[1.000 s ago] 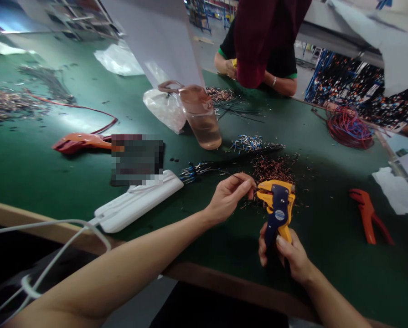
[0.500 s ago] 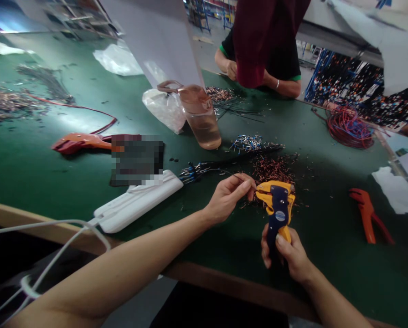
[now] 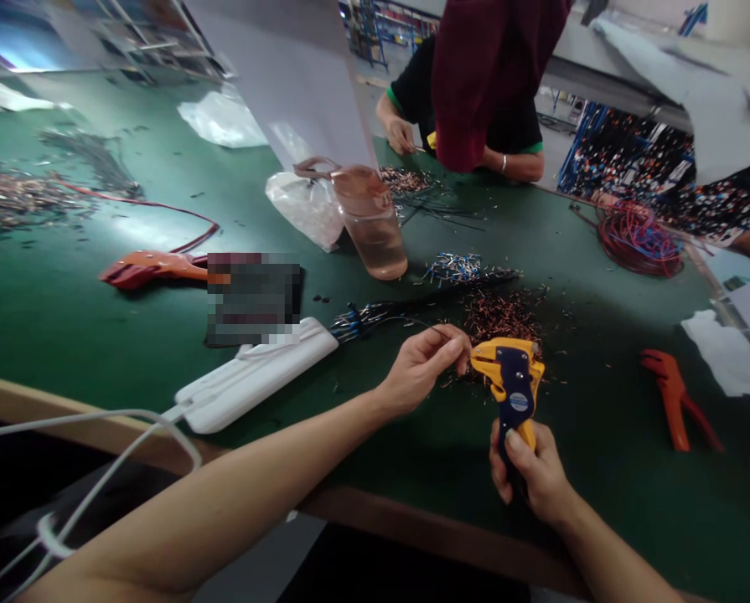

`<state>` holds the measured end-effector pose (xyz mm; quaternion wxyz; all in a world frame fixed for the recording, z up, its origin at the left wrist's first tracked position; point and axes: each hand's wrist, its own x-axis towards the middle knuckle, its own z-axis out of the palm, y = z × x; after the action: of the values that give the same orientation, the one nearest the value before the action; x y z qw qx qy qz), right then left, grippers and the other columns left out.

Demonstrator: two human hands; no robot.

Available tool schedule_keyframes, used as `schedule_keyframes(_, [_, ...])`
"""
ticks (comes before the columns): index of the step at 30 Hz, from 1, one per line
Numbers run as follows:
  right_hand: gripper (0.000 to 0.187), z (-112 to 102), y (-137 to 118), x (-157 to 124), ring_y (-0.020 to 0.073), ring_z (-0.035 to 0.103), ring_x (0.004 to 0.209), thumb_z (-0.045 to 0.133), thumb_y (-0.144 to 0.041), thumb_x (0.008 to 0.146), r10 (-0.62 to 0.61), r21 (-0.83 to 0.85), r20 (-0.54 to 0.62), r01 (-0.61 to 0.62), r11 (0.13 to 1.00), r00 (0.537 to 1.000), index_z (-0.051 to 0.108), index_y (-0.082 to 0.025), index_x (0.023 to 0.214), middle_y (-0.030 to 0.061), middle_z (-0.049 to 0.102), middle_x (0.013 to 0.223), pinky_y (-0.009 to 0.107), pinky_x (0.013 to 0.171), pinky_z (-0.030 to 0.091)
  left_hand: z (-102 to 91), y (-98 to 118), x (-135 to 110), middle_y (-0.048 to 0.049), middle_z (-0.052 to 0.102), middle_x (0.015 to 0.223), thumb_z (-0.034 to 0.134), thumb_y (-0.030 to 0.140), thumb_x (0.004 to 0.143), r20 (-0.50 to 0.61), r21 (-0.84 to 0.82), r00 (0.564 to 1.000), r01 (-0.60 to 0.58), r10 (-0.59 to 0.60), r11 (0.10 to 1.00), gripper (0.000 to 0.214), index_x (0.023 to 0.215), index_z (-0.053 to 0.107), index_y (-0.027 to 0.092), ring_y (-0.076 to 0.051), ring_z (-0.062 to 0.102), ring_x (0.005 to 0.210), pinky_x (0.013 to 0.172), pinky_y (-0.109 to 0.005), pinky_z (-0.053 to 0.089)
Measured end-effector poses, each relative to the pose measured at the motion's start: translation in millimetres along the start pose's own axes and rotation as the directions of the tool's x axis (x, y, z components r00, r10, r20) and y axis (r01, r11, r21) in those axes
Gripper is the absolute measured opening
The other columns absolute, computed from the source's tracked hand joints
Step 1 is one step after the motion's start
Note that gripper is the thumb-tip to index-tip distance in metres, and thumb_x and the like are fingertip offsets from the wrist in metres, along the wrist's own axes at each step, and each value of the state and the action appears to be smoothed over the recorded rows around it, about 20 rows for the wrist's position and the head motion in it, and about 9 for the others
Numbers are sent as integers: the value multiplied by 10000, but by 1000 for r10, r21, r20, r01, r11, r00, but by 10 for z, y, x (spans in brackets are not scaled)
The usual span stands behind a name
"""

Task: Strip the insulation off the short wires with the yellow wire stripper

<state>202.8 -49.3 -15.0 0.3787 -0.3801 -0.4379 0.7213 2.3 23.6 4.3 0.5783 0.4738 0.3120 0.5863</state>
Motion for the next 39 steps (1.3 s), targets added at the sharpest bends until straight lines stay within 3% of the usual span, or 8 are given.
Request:
schedule_keyframes(6, [398, -7, -13, 75, 158, 599, 533, 696, -541, 816, -153, -81, -111, 144, 986, 982, 648, -171, 953, 32, 648, 690, 286, 503, 496, -45, -118, 63, 26, 592, 602, 685, 572, 809, -108, 113, 994, 0, 12, 994, 420, 767, 601, 163, -97, 532, 546, 585, -248, 447])
schedule_keyframes(10, [361, -126, -34, 165, 228, 663, 790, 652, -514, 845, -334, -173, -233, 299, 939, 913, 660, -216, 1049, 62, 699, 891, 382, 769, 550, -60, -223, 77, 38, 560, 581, 672, 588, 803, -119, 153, 993, 33, -15, 988, 429, 758, 581, 171, -100, 520, 539, 578, -243, 440])
schedule_keyframes(15, [323, -461, 1, 332, 278, 649, 946, 649, -496, 826, -578, -520, -484, 315, 794, 658, 678, -194, 937, 76, 712, 932, 445, 944, 472, -58, -320, 53, 3, 574, 633, 618, 558, 846, 57, 340, 996, -79, 63, 937, 412, 716, 595, 168, -119, 537, 575, 587, -256, 428])
schedule_keyframes(17, [378, -577, -6, 396, 283, 643, 959, 677, -527, 781, -643, -601, -539, 288, 746, 543, 666, -182, 935, 84, 713, 943, 446, 950, 462, -83, -338, 71, -1, 574, 630, 600, 542, 859, 48, 398, 993, -116, 106, 910, 395, 725, 607, 170, -129, 544, 584, 591, -260, 429])
schedule_keyframes(19, [461, -655, -30, 434, 285, 643, 966, 702, -559, 734, -658, -635, -569, 244, 733, 494, 651, -178, 988, 91, 716, 987, 437, 930, 467, -119, -345, 100, 6, 564, 620, 585, 536, 865, 3, 417, 992, -119, 130, 901, 379, 758, 611, 173, -132, 539, 572, 573, -259, 422])
schedule_keyframes(26, [588, -757, -59, 450, 310, 656, 965, 698, -650, 663, -619, -684, -550, 123, 719, 561, 676, -166, 996, 92, 735, 950, 430, 898, 484, -213, -343, 194, 23, 537, 594, 582, 520, 859, -93, 430, 974, -146, 205, 891, 353, 766, 605, 181, -132, 513, 565, 559, -256, 401])
schedule_keyframes(33, [622, -962, 81, 520, 363, 654, 1069, 712, -651, 663, -557, -562, -638, 174, 809, 532, 663, -161, 1044, 113, 741, 1038, 498, 989, 462, -250, -347, 231, 25, 537, 577, 580, 544, 856, -150, 415, 966, -133, 212, 900, 377, 739, 602, 187, -133, 514, 548, 554, -258, 411])
schedule_keyframes(39, [607, -970, 113, 519, 367, 659, 1053, 699, -664, 657, -564, -591, -642, 134, 795, 519, 689, -173, 1014, 96, 750, 1003, 487, 954, 488, -219, -301, 198, 14, 550, 577, 597, 553, 839, -165, 419, 963, -126, 212, 899, 395, 690, 611, 187, -140, 509, 566, 560, -259, 417])
